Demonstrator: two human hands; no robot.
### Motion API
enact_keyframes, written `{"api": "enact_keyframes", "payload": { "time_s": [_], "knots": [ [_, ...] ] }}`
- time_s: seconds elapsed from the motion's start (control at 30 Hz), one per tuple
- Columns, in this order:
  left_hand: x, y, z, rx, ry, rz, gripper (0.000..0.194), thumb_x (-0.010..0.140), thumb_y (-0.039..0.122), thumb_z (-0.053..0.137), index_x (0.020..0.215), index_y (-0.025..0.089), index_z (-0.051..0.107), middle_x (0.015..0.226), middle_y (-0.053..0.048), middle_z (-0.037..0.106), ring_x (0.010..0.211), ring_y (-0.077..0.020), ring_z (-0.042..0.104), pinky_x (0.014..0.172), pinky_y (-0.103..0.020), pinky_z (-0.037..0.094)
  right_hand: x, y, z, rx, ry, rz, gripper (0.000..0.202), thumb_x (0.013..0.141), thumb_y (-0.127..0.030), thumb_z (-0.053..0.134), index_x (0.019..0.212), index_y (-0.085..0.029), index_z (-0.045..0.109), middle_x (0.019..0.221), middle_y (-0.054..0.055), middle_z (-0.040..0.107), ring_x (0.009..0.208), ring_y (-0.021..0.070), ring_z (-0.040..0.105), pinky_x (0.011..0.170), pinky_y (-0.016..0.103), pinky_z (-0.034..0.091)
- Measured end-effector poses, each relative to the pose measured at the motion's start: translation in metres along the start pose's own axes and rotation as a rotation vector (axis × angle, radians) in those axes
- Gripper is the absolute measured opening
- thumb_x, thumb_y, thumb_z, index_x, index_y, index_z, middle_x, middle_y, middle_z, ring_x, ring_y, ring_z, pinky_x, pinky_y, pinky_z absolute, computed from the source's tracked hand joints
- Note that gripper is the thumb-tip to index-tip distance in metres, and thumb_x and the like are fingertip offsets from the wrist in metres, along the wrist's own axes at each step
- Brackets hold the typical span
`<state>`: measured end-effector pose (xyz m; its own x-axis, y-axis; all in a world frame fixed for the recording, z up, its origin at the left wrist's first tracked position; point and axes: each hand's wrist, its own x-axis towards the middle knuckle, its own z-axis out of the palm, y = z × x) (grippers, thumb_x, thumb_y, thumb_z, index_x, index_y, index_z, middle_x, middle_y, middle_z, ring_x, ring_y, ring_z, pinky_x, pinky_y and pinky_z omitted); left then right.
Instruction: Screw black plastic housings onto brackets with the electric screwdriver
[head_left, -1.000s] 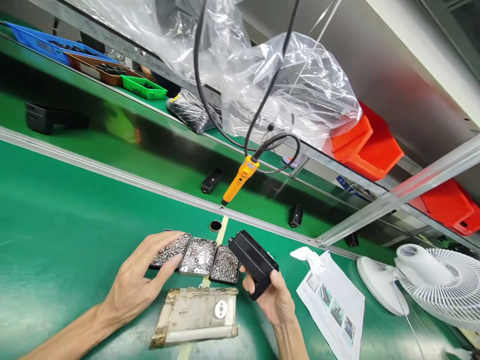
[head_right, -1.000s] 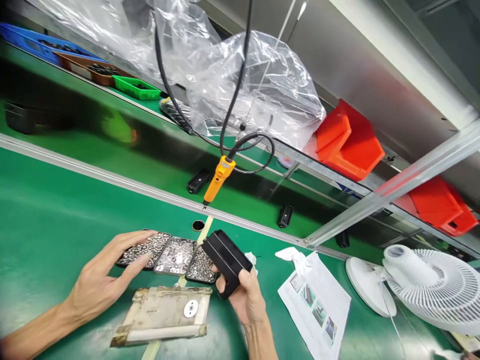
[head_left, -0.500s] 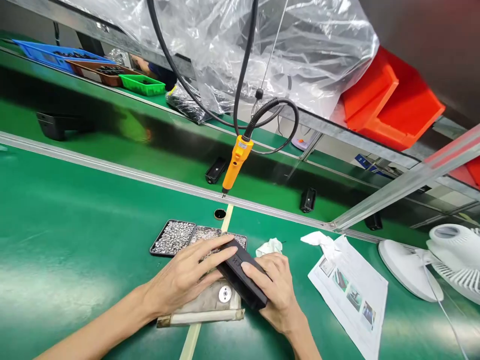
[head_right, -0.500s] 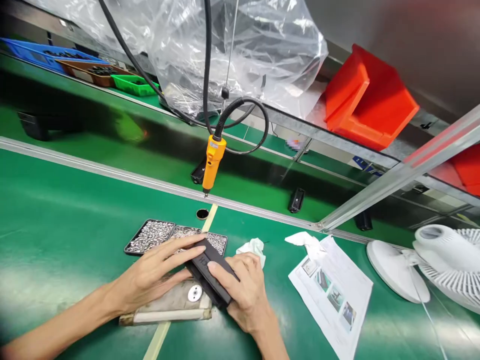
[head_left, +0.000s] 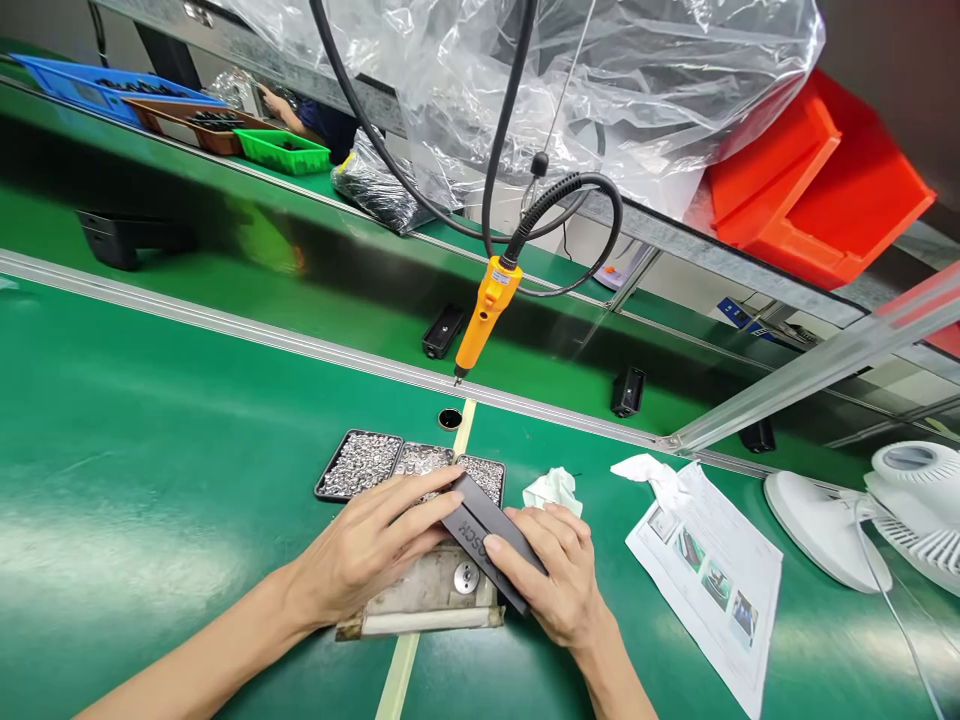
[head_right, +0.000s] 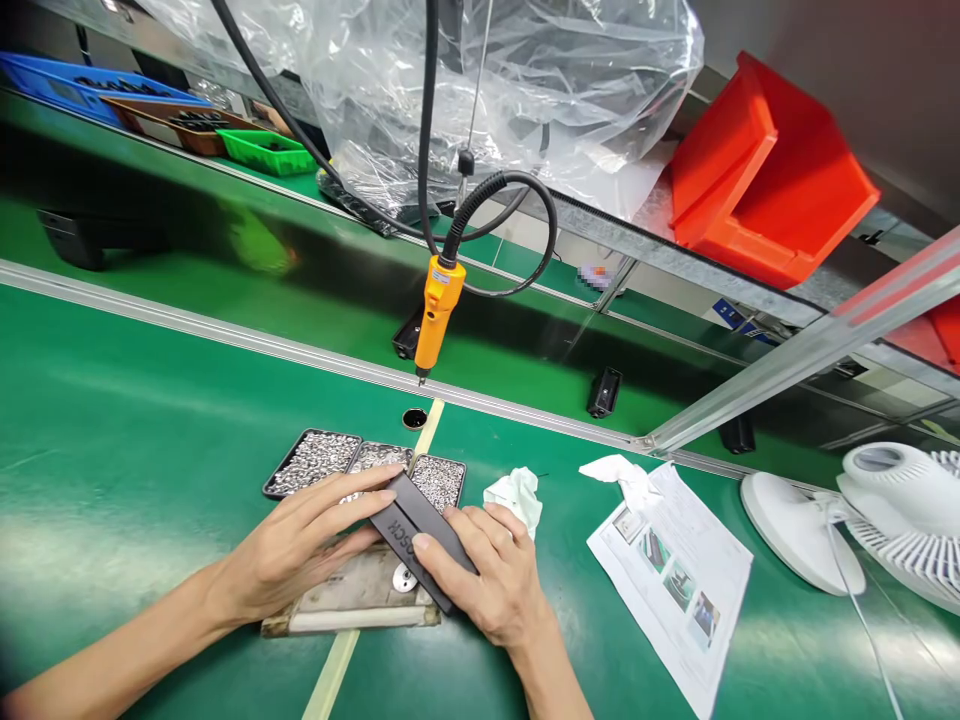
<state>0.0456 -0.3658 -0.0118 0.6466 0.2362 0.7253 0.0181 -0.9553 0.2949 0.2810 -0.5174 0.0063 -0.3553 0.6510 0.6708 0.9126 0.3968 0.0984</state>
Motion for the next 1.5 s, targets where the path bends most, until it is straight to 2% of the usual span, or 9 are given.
{"api": "enact_keyframes", "payload": {
  "time_s": [0.2,0.43,0.6,0.77,0.87,1.0,1.1,1.2,1.5],
  "knots": [
    [-0.002,0.000,-0.001,0.004,0.003,0.032,0.056,0.097,0.003,0.061,0.148,0.021,0.046,0.147,-0.019,0.058,0.126,-0.0259,0.064,0.096,-0.040,0.059,0.000,-0.002,-0.002,-0.027,0.028,-0.029,0.042,0.099,-0.014,0.050,0.135,-0.030,0.064,0.124,0.006,0.075,0.119,0.0180,0.066,0.109,0.038,0.050],
    [0.001,0.001,-0.003,0.014,0.005,0.030,0.056,0.095,0.005,0.064,0.146,0.021,0.049,0.146,-0.018,0.059,0.125,-0.0268,0.065,0.094,-0.039,0.060,-0.014,0.000,0.006,0.052,0.001,0.028,0.052,0.098,-0.015,0.048,0.146,-0.034,0.054,0.133,0.005,0.071,0.121,0.0210,0.065,0.109,0.044,0.051],
    [0.004,0.000,-0.006,-0.024,-0.062,0.047,0.065,0.095,0.002,0.063,0.154,0.019,0.041,0.152,-0.019,0.052,0.140,-0.0302,0.053,0.110,-0.048,0.053,-0.014,-0.002,0.010,0.195,-0.012,0.086,0.058,0.097,-0.016,0.051,0.152,-0.034,0.046,0.133,0.007,0.069,0.121,0.0236,0.065,0.108,0.049,0.050],
    [0.012,0.005,-0.018,-0.216,-0.123,-0.108,0.057,0.097,0.018,0.070,0.148,0.020,0.047,0.142,-0.014,0.061,0.137,-0.0287,0.055,0.114,-0.050,0.048,-0.005,-0.008,0.010,0.579,0.000,0.370,0.069,0.091,-0.017,0.065,0.153,-0.031,0.039,0.138,0.012,0.062,0.127,0.0284,0.061,0.107,0.052,0.051],
    [0.014,0.012,-0.026,-0.286,-0.135,-0.287,0.049,0.093,0.031,0.077,0.137,0.023,0.057,0.129,-0.009,0.067,0.121,-0.0268,0.064,0.103,-0.042,0.055,-0.005,-0.011,0.008,0.717,-0.043,0.602,0.067,0.090,-0.026,0.074,0.150,-0.031,0.042,0.132,0.011,0.063,0.122,0.0284,0.063,0.105,0.049,0.054],
    [0.010,0.020,-0.031,-0.283,-0.135,-0.423,0.046,0.087,0.041,0.080,0.128,0.027,0.064,0.116,-0.006,0.072,0.104,-0.0261,0.070,0.086,-0.037,0.061,-0.013,-0.012,0.004,0.809,-0.181,0.773,0.080,0.092,-0.046,0.072,0.159,-0.030,0.030,0.141,0.013,0.058,0.126,0.0307,0.062,0.108,0.048,0.053],
    [0.003,0.026,-0.030,-0.306,-0.142,-0.447,0.043,0.085,0.038,0.081,0.124,0.028,0.066,0.111,-0.005,0.073,0.096,-0.0248,0.071,0.078,-0.035,0.062,-0.021,-0.012,0.000,0.909,-0.274,0.757,0.077,0.098,-0.045,0.064,0.161,-0.031,0.023,0.147,0.013,0.056,0.131,0.0309,0.059,0.109,0.047,0.052],
    [-0.005,0.032,-0.028,-0.344,-0.144,-0.447,0.044,0.084,0.034,0.082,0.123,0.027,0.064,0.107,-0.006,0.073,0.093,-0.0245,0.069,0.075,-0.036,0.061,-0.026,-0.015,-0.007,0.962,-0.339,0.702,0.069,0.099,-0.037,0.062,0.158,-0.032,0.027,0.146,0.012,0.057,0.133,0.0297,0.059,0.111,0.046,0.051],
    [-0.016,0.034,-0.029,-0.324,-0.275,-0.384,0.055,0.085,0.024,0.081,0.133,0.022,0.054,0.122,-0.010,0.067,0.123,-0.0290,0.057,0.094,-0.041,0.056,-0.032,-0.019,-0.011,0.935,-0.407,0.631,0.067,0.096,-0.024,0.065,0.153,-0.029,0.031,0.156,0.012,0.050,0.146,0.0277,0.048,0.120,0.047,0.045]
  ]
}}
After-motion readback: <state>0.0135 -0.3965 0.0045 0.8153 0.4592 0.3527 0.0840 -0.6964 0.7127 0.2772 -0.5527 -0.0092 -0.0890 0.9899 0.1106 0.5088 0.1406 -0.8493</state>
